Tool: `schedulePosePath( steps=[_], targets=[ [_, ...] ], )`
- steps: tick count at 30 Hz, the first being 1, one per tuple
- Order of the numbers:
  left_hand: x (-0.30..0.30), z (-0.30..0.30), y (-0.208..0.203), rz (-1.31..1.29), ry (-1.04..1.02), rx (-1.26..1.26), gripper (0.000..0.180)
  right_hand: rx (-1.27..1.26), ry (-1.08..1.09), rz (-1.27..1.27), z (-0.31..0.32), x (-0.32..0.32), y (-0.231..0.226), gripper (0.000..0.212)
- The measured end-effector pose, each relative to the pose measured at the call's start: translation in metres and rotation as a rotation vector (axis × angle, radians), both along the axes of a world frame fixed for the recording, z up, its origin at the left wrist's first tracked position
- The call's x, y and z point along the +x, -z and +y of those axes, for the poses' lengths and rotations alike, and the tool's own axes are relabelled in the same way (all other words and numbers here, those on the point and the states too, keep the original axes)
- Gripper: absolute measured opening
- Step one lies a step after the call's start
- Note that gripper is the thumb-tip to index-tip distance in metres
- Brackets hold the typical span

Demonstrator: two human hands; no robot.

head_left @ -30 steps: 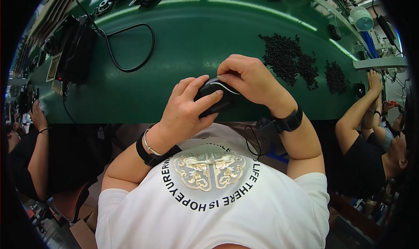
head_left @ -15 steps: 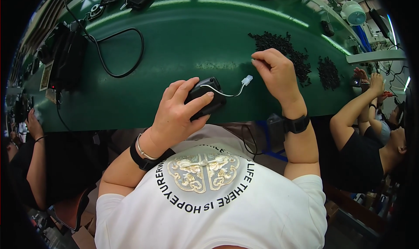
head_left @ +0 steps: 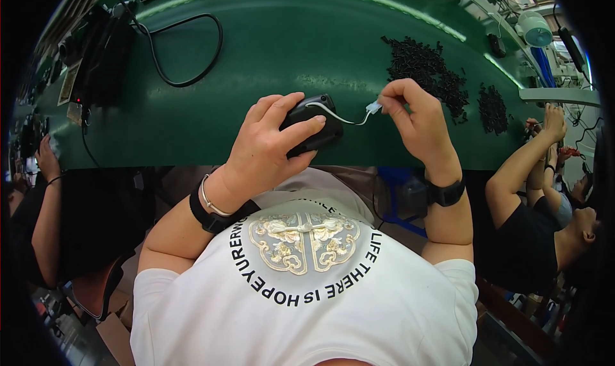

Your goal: The person picks up a speaker and a housing, threads the wire through a hole, and fits the speaker into the housing. They then pick up screws from the table and insert them into the housing by hand before placing the unit back on the workbench.

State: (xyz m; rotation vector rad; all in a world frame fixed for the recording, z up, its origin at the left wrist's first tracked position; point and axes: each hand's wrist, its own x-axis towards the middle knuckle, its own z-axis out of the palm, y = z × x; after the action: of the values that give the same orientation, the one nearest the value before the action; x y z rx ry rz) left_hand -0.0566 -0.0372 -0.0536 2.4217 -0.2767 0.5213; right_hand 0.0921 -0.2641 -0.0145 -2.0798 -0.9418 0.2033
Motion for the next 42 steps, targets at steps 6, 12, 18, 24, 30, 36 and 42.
schedulePosePath(
  steps=[6, 12, 18, 24, 30, 36, 42],
  targets=[
    [-0.001, 0.001, 0.000, -0.008, -0.021, 0.005, 0.055, 0.105, -0.266, 0.136, 0.012, -0.045, -0.001, 0.008],
    [-0.001, 0.001, 0.003, -0.015, -0.017, 0.001, 0.056, 0.123, -0.148, 0.078, 0.018, -0.049, 0.019, 0.009],
    [0.001, -0.001, 0.002, -0.021, -0.008, -0.001, 0.055, 0.087, -0.145, -0.020, 0.020, -0.047, 0.019, 0.011],
    [0.000, -0.001, 0.003, 0.001, -0.013, -0.001, 0.054, -0.004, -0.045, 0.142, 0.024, -0.050, 0.011, 0.015],
    [0.001, -0.001, -0.001, -0.002, -0.014, 0.011, 0.054, -0.045, 0.087, -0.137, 0.009, -0.018, 0.009, 0.017],
    [0.000, -0.001, -0.001, 0.001, -0.008, 0.006, 0.054, -0.277, 0.196, -0.436, 0.001, 0.021, 0.029, 0.011],
    [0.001, 0.000, 0.000, 0.014, -0.025, -0.004, 0.053, -0.190, 0.139, -0.335, 0.005, 0.005, 0.014, 0.009]
  ],
)
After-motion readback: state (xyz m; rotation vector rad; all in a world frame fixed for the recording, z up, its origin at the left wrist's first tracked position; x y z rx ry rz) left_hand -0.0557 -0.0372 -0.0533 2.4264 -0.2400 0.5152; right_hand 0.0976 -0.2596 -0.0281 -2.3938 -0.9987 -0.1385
